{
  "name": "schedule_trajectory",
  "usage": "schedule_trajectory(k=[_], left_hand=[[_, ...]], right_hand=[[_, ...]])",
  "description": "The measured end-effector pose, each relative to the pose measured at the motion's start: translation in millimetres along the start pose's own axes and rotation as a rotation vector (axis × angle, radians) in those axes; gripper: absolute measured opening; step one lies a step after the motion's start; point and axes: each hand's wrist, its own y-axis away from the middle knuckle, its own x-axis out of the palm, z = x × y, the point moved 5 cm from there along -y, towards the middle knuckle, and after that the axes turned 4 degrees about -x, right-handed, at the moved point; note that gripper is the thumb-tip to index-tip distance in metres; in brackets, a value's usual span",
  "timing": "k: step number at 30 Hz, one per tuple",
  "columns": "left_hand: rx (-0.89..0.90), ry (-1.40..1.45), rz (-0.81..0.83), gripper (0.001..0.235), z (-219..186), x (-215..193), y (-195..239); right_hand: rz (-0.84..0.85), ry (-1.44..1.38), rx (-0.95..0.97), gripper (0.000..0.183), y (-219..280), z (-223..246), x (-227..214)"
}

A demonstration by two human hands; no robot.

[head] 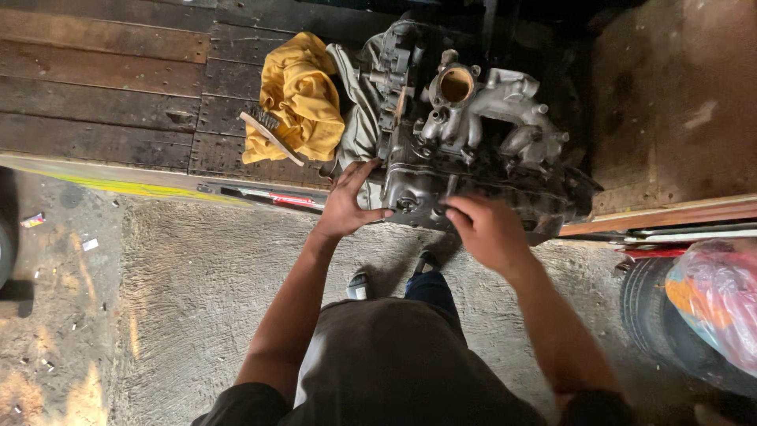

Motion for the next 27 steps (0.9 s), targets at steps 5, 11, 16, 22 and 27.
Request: schedule_trajectory(k=[5, 11, 16, 22, 27], left_hand=[[0.027, 0.031, -0.024, 0.111, -5.1, -2.8, 4.1], [0.049, 0.006, -0.042, 0.108, -11.6, -7.2, 0.8], [0.062, 0.061, -0.057, 0.106, -13.0, -9.0, 4.3], [0.004, -0.007, -0.005, 0.113, -8.5, -3.8, -0.3], [0.021, -0.003, -0.018, 0.11, -13.2, -8.5, 1.9]], right_hand=[[-0.114, -0.656, 0.167, 0.019, 23.4, -42.4, 92.7], [-0.221, -1.104, 0.11, 0.018, 25.7, -53.0, 172.8], [-0.227, -1.033, 0.225, 0.018, 17.9, -55.5, 171.2], [-0.253, -0.983, 0.081, 0.018, 7.7, -45.5, 165.8], [-0.241, -0.965, 0.173, 0.019, 4.2, -49.8, 172.0]])
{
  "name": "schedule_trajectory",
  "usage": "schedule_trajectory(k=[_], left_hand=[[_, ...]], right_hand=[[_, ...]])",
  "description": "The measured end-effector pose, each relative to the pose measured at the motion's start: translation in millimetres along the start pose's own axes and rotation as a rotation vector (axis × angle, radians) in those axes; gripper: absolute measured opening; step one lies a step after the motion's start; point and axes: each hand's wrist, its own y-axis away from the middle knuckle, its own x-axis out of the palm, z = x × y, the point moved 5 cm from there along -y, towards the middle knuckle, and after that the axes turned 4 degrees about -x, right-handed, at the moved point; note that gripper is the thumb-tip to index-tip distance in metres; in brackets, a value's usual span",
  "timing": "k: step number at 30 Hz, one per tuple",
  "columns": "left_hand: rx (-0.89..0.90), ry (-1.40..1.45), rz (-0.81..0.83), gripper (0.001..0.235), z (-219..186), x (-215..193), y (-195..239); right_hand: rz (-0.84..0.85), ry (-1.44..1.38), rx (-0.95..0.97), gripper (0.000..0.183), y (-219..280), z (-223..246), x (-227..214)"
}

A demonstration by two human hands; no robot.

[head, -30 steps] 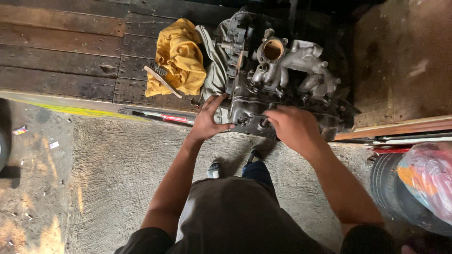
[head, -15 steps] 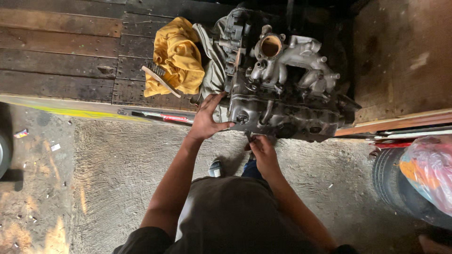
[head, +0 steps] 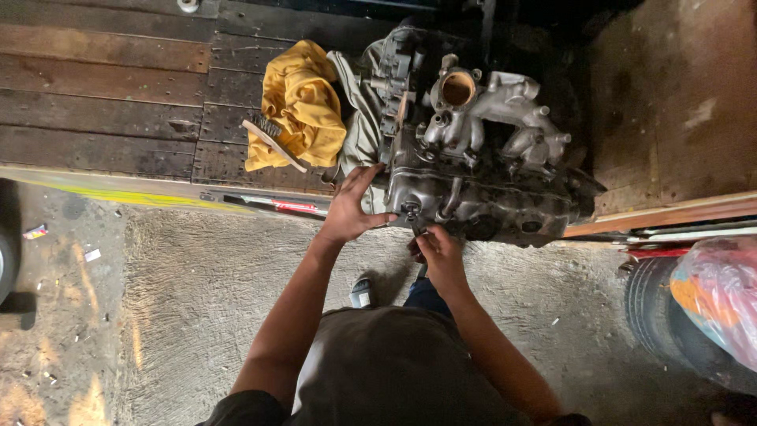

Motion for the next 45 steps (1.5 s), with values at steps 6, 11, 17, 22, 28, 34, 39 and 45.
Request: schedule_trajectory(k=[6, 11, 17, 22, 28, 34, 39, 45], left_hand=[[0.048, 0.029, -0.029, 0.107, -4.3, -4.9, 1.1], [0.05, 0.022, -0.032, 0.106, -3.4, -3.8, 1.3], [0.064, 0.024, -0.039, 0.106, 1.1, -0.5, 1.6], [-0.022, -0.02, 0.016, 0.113, 9.7, 7.2, -1.1], [-0.037, -0.03, 0.043, 0.118, 12.9, 10.9, -3.4], [-0.031, -0.01, 0.015, 0.117, 9.6, 6.6, -1.1], [-0.014, -0.003, -0.003, 0.117, 10.5, 7.7, -1.6], [-0.024, 0.01, 0.015, 0.116, 14.7, 10.6, -1.5]], right_hand=[[-0.052, 0.001, -0.066, 0.023, -2.8, -7.8, 5.3], [-0.107, 0.105, -0.214, 0.021, 1.4, 9.1, 6.1], [-0.127, 0.737, -0.351, 0.02, 10.8, 67.2, -5.6], [0.122, 1.013, -0.208, 0.017, 2.6, 102.6, -13.8], [0.342, 1.417, -0.334, 0.011, -18.3, 152.0, -11.9], [0.432, 1.811, -0.529, 0.005, -30.5, 195.5, 19.9], [0.403, 1.759, -0.583, 0.009, -21.5, 206.8, 20.8], [0.299, 1.235, -0.493, 0.017, -14.2, 201.1, -18.5]])
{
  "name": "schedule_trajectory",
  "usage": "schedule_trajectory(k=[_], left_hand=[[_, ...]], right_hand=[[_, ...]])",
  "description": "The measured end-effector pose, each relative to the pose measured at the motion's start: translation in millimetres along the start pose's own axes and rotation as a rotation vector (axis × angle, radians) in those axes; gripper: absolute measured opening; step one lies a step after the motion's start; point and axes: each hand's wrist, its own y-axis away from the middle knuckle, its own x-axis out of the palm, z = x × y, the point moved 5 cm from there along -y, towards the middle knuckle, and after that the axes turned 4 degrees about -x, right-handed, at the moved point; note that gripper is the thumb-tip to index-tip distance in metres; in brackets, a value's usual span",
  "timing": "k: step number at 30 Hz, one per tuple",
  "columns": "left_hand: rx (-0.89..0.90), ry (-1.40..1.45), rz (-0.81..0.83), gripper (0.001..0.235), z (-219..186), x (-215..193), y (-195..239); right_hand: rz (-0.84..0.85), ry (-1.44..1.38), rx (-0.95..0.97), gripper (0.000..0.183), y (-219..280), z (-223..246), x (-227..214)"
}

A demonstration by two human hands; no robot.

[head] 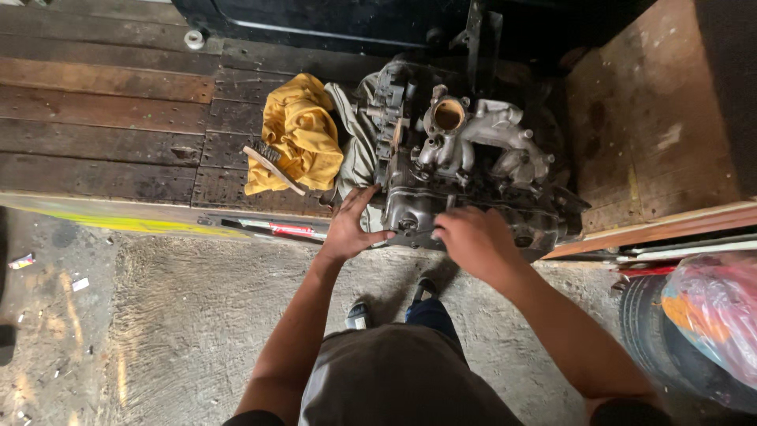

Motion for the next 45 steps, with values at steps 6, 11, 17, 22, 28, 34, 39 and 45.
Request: schedule_trajectory(k=[6, 11, 17, 22, 28, 34, 39, 45], left_hand=[[0.008, 0.008, -0.006, 0.117, 0.6, -0.4, 0.4], [-0.014, -0.014, 0.024, 0.116, -1.7, 1.9, -1.2], [-0.009, 0.004, 0.005, 0.113, -6.0, -3.2, -0.3], [0.012, 0.028, -0.027, 0.108, -11.1, -7.9, 3.0], [-0.003, 0.026, -0.023, 0.108, -13.8, -9.3, 2.4], [0.029, 0.011, -0.036, 0.108, -12.8, -9.3, 3.2], [-0.083, -0.031, 0.037, 0.114, -9.7, -3.1, -0.4], [-0.032, -0.049, 0.002, 0.114, -5.6, -1.9, -0.1]], right_hand=[[0.047, -0.877, 0.483, 0.022, 46.8, -44.5, 68.4], [-0.088, -1.099, 0.576, 0.019, 72.9, -46.7, 141.4], [-0.223, -1.216, 0.533, 0.023, 62.1, -40.5, 178.8], [-0.256, -1.108, 0.445, 0.024, 54.9, -32.5, 182.6], [-0.331, -1.12, 0.421, 0.023, 52.1, -31.8, 185.2], [-0.41, -1.185, 0.386, 0.024, 42.2, -32.5, 202.4], [-0.417, -1.095, 0.413, 0.021, 44.3, -30.1, 208.7], [-0.474, -0.68, 0.27, 0.02, 45.8, -27.5, 169.4]])
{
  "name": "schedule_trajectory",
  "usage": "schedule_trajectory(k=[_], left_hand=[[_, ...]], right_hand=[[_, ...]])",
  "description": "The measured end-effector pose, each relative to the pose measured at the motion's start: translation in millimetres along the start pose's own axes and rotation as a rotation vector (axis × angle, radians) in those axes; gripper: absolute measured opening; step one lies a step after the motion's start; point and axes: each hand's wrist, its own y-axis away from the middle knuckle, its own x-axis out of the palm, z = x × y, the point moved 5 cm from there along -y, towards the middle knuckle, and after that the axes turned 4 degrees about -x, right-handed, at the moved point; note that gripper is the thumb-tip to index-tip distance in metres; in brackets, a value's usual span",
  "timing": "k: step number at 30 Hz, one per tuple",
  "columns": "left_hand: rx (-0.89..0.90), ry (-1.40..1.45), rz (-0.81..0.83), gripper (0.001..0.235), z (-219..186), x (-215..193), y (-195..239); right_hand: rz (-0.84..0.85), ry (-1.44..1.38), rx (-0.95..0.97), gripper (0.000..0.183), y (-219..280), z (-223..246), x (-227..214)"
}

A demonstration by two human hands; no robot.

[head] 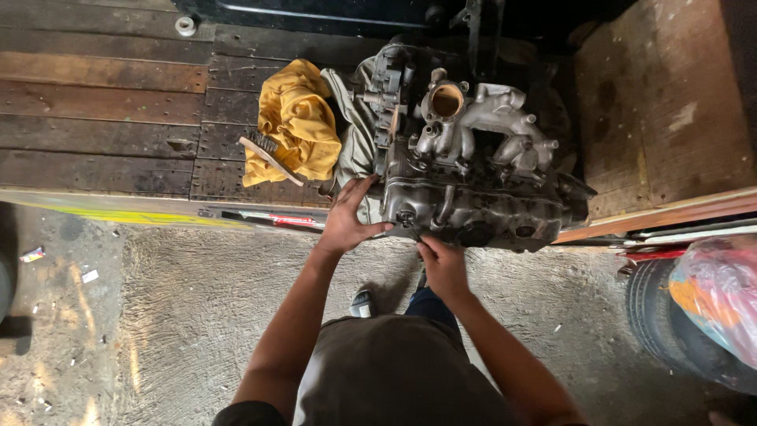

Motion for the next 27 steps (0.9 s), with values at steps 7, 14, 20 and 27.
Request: schedule_trajectory(k=[7, 14, 20, 27], left_hand=[[0.032, 0.033, -0.027, 0.112, 4.0, 1.0, 1.6], [0.055, 0.039, -0.045, 0.111, 0.4, -1.5, 1.5], [0.078, 0.057, -0.068, 0.11, -0.5, -2.6, 2.0], [0.017, 0.043, -0.001, 0.115, 4.3, 4.4, -2.0]], right_hand=[[0.355, 0.577, -0.065, 0.019, -36.3, 63.0, -50.0], [0.602, 0.875, -0.233, 0.012, -91.2, 129.9, -60.6], [0.568, 0.994, -0.483, 0.018, -93.2, 157.7, -49.7], [0.402, 0.64, -0.251, 0.009, -85.5, 137.7, -95.0]])
